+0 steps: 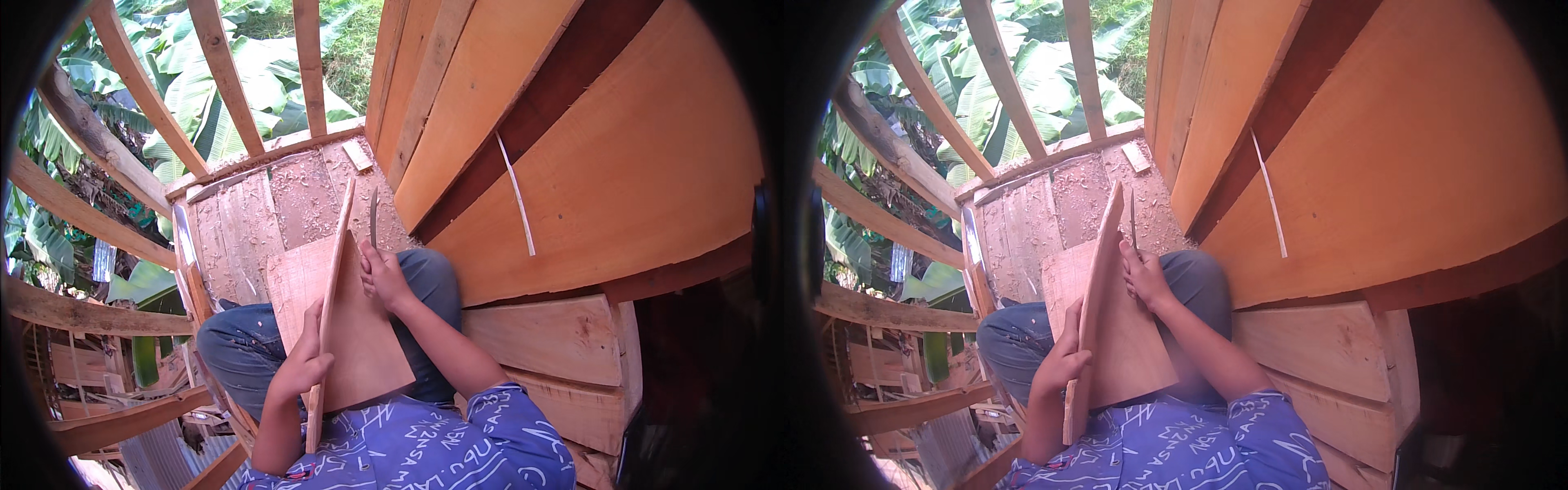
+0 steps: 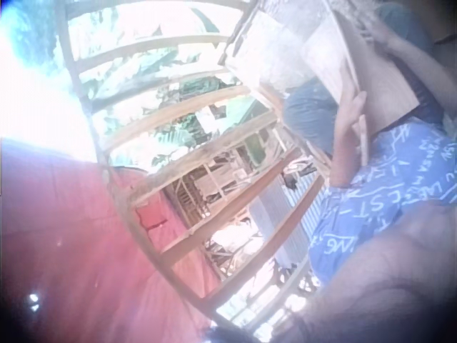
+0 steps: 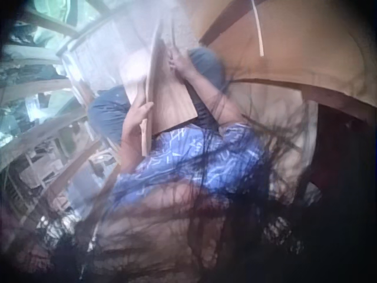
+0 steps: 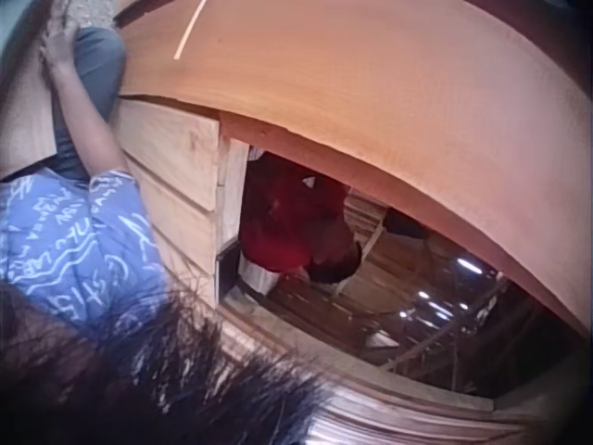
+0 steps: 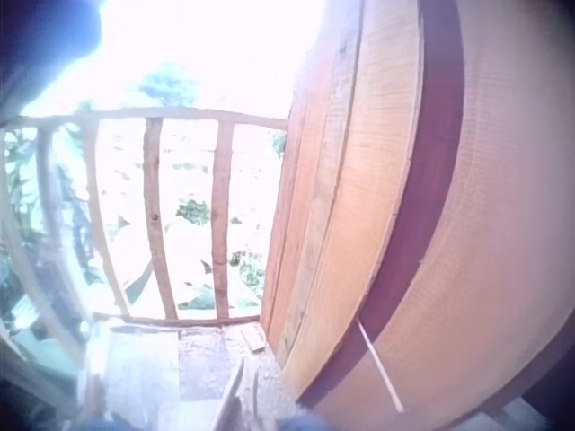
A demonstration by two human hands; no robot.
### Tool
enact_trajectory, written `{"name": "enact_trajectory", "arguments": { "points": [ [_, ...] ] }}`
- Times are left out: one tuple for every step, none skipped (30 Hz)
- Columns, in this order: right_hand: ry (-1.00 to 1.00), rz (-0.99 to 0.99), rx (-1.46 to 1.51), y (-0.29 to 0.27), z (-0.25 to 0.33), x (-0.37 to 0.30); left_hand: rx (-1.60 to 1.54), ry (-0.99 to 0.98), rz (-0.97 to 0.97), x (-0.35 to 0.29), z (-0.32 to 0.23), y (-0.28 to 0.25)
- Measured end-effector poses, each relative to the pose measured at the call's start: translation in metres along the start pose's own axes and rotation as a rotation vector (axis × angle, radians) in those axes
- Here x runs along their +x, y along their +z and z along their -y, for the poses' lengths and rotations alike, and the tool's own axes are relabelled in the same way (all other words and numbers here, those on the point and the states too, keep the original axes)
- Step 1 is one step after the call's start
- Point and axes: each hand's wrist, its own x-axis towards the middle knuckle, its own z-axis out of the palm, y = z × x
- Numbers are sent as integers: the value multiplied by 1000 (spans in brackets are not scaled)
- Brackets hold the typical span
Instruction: The person sits cross-legged on a wooden floor and uses a curved knife to shave thin layers from a rectangular wooden plank. They hold the plank with their left hand and repeatedly draw the knife along its surface to smooth it, generating wood shavings.
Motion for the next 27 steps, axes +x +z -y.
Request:
{"name": "enact_trajectory", "arguments": {
  "points": [
    [16, 6, -2, 1, -3, -6, -33, -77, -38, -2, 1, -4],
    [51, -10, -10, 2, -5, -14, -17, -69, -24, -3, -2, -6],
    [93, -21, -22, 4, -6, -25, -5, -62, -17, -4, -6, -8],
    [134, -31, -36, 7, -9, -35, 7, -55, -13, -6, -8, -10],
    [89, -91, -56, 11, -14, -44, 24, -23, 16, -7, -2, -14],
    [93, -104, -7, 9, -16, -55, 1, -19, 36, -8, 0, -13],
    [92, -107, 47, 9, -16, -60, -9, -13, 50, -8, -2, -16],
    [91, -111, 102, 7, -17, -65, -19, -7, 63, -11, -1, -17],
    [129, -93, 99, 0, -20, -68, 16, 22, 48, -14, 6, -13],
    [154, -79, 115, -5, -20, -71, 19, 31, 49, -17, 4, -13],
    [179, -65, 130, -8, -20, -71, 21, 41, 50, -17, 1, -11],
    [161, -66, 88, -7, -21, -72, 25, 50, 52, -19, -1, -10],
    [140, -73, 48, -4, -17, -75, 32, 39, 46, -20, 0, -9],
    [119, -80, 8, -2, -15, -76, 22, 39, 49, -23, 3, -9],
    [37, -52, -60, -1, -17, -74, 12, 40, 52, -26, 7, -9],
    [-41, -27, -120, 0, -23, -72, 6, 33, 58, -30, 9, -10],
    [-121, -3, -179, 2, -28, -70, -36, 10, 50, -32, 9, -10],
    [-244, -22, -349, 3, -29, -67, -78, -13, 42, -33, 7, -9],
    [-352, -41, -513, 7, -29, -65, -123, -51, 31, -38, 7, -7],
    [-461, -61, -677, 12, -27, -65, -110, -42, 19, -40, 8, -5],
    [-420, -52, -759, 16, -25, -69, -97, -33, 9, -41, 8, -2],
    [-382, -34, -840, 26, -16, -74, -81, -22, -8, -42, 9, -1],
    [-346, -22, -927, 29, -7, -77, -69, -10, -18, -42, 12, 2],
    [-325, -57, -947, 27, -2, -74, -75, -24, -17, -42, 11, 3],
    [-303, -91, -971, 22, 4, -70, -85, -38, -16, -40, 9, 4],
    [-280, -121, -995, 16, 9, -65, -95, -51, -20, -40, 7, 6],
    [-279, -172, -1012, 7, 11, -58, -69, -50, -20, -41, 7, 9]
  ]
}}
